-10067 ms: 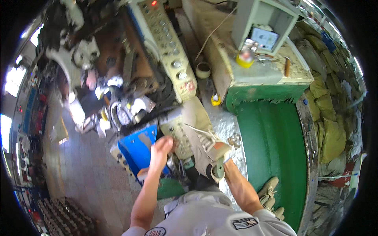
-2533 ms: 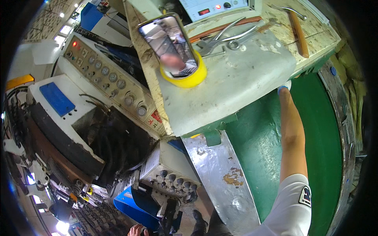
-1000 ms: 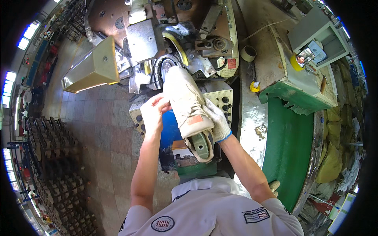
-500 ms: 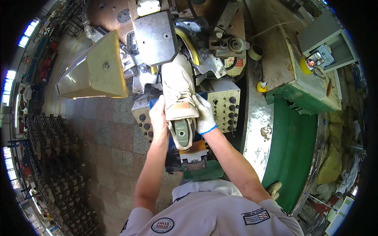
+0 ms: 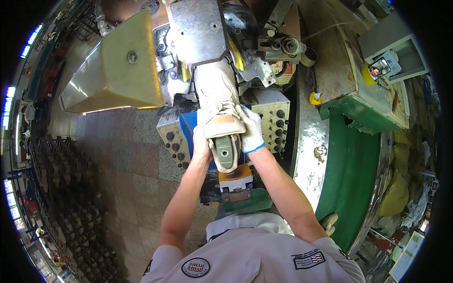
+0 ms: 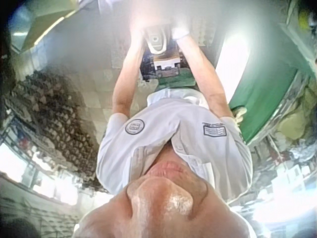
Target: The person places a shoe upper onto an industrial lasting machine, presses buttons to activate the pneumatic press, removes the lasted shoe, and then applies an adhesive or solvent to the bottom of the shoe using a cloth.
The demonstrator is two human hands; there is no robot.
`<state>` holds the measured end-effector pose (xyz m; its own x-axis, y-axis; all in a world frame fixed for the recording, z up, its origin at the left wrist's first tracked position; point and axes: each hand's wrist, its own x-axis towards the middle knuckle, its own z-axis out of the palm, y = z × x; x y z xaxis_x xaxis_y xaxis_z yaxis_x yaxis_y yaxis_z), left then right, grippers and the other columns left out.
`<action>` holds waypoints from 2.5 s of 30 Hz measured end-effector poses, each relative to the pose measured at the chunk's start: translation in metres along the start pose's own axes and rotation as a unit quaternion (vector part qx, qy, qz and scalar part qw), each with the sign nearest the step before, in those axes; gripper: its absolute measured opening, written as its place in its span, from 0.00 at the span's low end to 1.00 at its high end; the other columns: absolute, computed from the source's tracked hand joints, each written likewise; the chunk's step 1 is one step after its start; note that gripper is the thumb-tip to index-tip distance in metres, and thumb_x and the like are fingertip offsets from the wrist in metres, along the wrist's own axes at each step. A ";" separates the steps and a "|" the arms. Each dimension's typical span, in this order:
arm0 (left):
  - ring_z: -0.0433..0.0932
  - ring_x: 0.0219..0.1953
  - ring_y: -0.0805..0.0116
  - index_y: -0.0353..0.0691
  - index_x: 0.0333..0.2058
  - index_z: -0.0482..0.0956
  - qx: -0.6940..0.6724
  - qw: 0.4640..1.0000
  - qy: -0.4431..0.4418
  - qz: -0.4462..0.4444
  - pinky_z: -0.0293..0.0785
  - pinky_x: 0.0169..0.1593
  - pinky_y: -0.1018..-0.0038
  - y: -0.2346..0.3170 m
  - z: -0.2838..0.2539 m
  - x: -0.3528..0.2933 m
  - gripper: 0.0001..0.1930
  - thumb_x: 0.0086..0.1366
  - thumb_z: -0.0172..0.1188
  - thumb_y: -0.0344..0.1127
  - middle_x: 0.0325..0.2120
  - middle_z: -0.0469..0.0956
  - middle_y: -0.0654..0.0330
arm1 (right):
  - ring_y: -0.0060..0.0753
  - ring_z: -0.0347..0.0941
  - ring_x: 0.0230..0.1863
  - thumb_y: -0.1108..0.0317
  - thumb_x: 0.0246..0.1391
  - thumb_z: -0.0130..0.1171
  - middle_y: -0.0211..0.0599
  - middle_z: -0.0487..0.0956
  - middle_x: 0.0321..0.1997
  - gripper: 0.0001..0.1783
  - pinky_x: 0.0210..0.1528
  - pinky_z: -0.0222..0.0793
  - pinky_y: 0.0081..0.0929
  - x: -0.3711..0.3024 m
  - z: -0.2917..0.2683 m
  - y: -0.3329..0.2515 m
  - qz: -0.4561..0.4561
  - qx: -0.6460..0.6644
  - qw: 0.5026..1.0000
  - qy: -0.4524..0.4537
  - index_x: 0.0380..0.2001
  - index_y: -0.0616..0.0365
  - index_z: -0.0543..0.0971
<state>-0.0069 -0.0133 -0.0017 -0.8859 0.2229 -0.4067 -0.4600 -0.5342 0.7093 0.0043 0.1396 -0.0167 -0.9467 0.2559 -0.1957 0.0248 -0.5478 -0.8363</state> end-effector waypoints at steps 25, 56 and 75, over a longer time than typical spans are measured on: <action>0.86 0.40 0.65 0.28 0.51 0.82 0.092 0.992 0.007 0.087 0.83 0.47 0.71 -0.023 -0.018 0.014 0.21 0.75 0.49 0.40 0.43 0.86 0.52 | 0.18 0.76 0.36 0.62 0.72 0.57 0.29 0.83 0.37 0.14 0.38 0.72 0.21 0.000 0.005 -0.009 -0.011 -0.027 0.999 0.021 0.40 0.62 0.84; 0.82 0.50 0.54 0.33 0.64 0.71 0.447 0.847 0.180 0.223 0.75 0.57 0.62 -0.007 0.089 -0.116 0.39 0.59 0.74 0.46 0.51 0.83 0.47 | 0.61 0.78 0.57 0.54 0.63 0.63 0.60 0.80 0.58 0.31 0.60 0.74 0.45 -0.180 -0.105 -0.043 -0.245 -0.482 0.838 -0.074 0.60 0.68 0.74; 0.83 0.47 0.38 0.37 0.61 0.69 0.588 0.731 0.282 0.200 0.77 0.54 0.54 -0.018 0.099 -0.104 0.40 0.52 0.73 0.46 0.43 0.84 0.39 | 0.59 0.79 0.56 0.55 0.65 0.61 0.59 0.80 0.56 0.30 0.59 0.75 0.43 -0.182 -0.107 -0.047 -0.246 -0.482 0.837 -0.083 0.61 0.67 0.74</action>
<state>0.0875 0.0543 0.0850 -0.9509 -0.3079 0.0306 -0.1976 0.6804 0.7058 0.2101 0.2039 0.0036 -0.9481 0.1040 0.3005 -0.2088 0.5093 -0.8349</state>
